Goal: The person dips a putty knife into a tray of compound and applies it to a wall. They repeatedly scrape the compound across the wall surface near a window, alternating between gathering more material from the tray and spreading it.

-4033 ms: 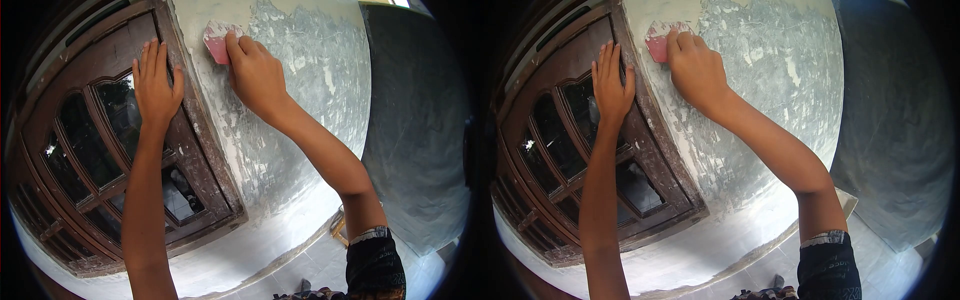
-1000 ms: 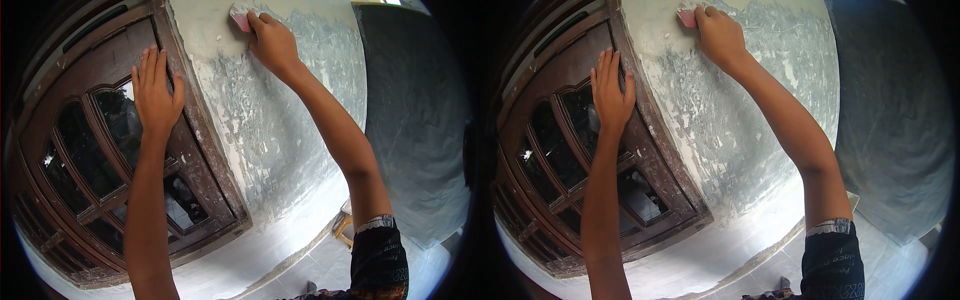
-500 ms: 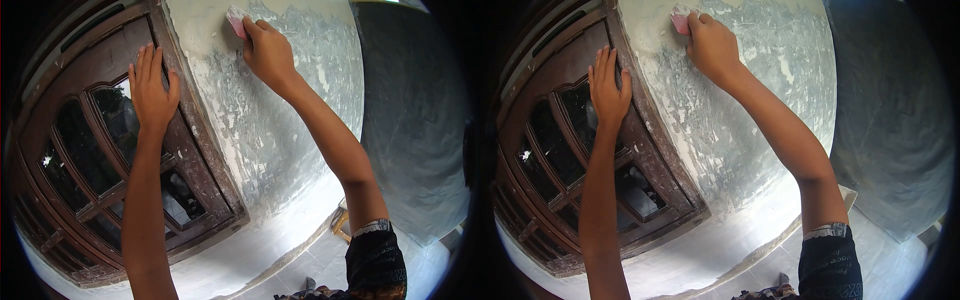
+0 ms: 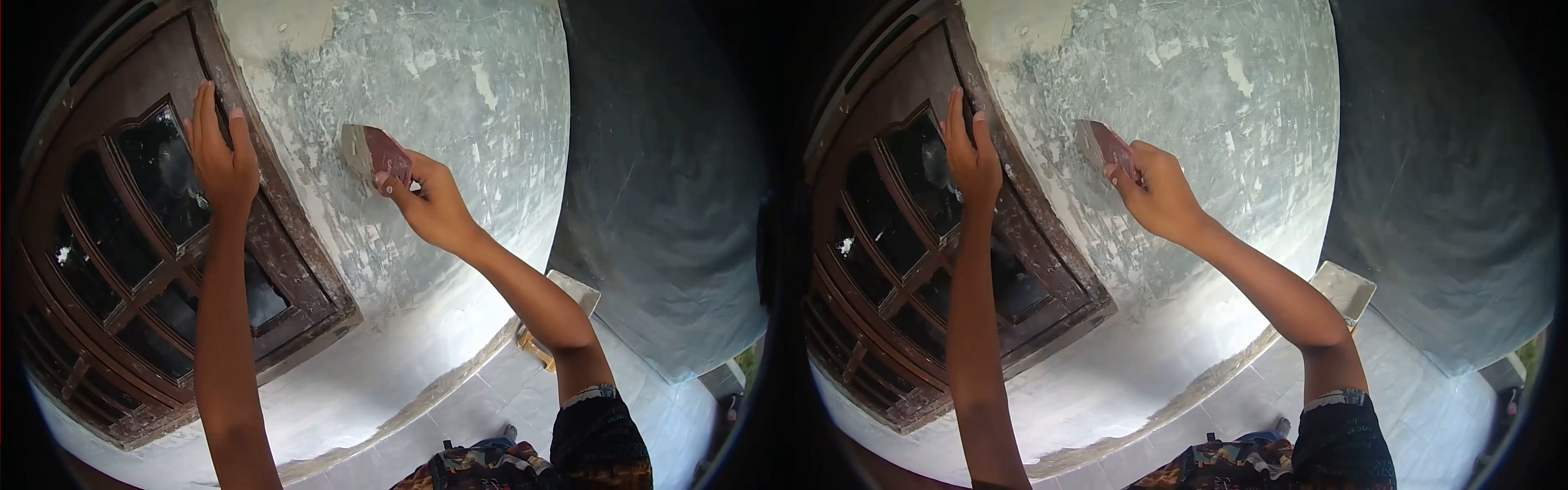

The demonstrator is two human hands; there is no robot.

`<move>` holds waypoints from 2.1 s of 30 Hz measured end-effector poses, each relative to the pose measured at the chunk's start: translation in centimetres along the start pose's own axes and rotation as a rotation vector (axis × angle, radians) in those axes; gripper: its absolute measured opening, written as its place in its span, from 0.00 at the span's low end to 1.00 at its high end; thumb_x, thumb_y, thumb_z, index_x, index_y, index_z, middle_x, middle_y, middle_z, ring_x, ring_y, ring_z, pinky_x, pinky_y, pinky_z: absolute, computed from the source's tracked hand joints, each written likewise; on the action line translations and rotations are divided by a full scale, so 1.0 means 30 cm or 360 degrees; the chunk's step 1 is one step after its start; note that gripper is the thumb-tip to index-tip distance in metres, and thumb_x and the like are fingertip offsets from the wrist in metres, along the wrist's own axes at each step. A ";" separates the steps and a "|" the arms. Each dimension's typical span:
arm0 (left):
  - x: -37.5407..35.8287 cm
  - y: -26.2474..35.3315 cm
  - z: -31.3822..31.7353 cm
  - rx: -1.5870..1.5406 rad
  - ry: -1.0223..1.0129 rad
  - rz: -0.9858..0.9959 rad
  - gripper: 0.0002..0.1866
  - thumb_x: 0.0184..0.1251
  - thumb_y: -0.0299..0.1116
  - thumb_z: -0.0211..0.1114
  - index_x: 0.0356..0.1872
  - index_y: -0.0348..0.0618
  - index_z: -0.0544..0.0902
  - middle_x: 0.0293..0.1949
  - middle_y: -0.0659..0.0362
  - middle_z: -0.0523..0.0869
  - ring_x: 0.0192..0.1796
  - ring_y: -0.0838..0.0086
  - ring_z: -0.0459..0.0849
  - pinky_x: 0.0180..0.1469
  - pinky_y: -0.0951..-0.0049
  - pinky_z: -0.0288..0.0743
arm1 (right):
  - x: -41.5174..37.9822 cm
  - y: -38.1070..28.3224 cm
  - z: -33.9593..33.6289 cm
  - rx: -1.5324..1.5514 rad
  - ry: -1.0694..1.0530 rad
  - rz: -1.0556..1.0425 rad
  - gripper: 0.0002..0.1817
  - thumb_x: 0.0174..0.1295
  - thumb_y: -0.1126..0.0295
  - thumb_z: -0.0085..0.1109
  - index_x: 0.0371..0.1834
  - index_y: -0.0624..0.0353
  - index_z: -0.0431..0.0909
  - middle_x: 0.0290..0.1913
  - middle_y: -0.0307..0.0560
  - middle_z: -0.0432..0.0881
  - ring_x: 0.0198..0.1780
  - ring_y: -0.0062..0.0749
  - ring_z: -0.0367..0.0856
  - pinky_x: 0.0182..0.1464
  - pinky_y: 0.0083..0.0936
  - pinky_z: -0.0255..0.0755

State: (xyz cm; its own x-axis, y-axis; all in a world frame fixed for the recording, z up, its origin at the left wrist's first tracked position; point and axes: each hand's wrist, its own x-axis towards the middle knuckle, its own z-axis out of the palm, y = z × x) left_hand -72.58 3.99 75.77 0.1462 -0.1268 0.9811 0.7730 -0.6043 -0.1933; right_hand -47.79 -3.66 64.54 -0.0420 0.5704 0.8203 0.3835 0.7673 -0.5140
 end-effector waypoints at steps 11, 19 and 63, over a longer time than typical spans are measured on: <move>-0.422 0.668 0.268 -0.0477 -0.0237 -0.0449 0.31 0.82 0.42 0.45 0.78 0.33 0.60 0.78 0.40 0.64 0.80 0.46 0.61 0.79 0.45 0.56 | -0.350 0.413 -0.475 0.1090 -0.0145 0.1046 0.16 0.77 0.57 0.57 0.43 0.60 0.85 0.36 0.39 0.85 0.31 0.19 0.77 0.31 0.22 0.75; -0.768 1.161 0.619 -0.0820 -0.0611 -0.0864 0.30 0.80 0.35 0.45 0.78 0.32 0.60 0.76 0.40 0.66 0.79 0.48 0.63 0.79 0.49 0.55 | -0.681 0.709 -0.866 0.1174 0.0133 0.1581 0.10 0.74 0.65 0.57 0.45 0.59 0.82 0.35 0.40 0.84 0.31 0.22 0.78 0.30 0.24 0.72; -2.233 1.790 1.456 -0.1420 -0.2538 -0.1848 0.30 0.85 0.43 0.42 0.77 0.32 0.61 0.74 0.40 0.70 0.79 0.51 0.65 0.79 0.56 0.56 | -2.047 2.206 -0.759 -0.1868 -0.0999 0.1834 0.09 0.56 0.73 0.64 0.39 0.64 0.84 0.41 0.47 0.83 0.49 0.38 0.83 0.43 0.27 0.83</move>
State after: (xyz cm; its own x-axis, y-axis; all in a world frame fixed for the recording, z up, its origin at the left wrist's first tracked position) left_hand -13.89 14.38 0.09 0.5690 0.7710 -0.2861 0.5253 -0.0731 0.8478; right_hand 1.16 5.42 -14.14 0.4962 0.8543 -0.1547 0.8606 -0.5076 -0.0425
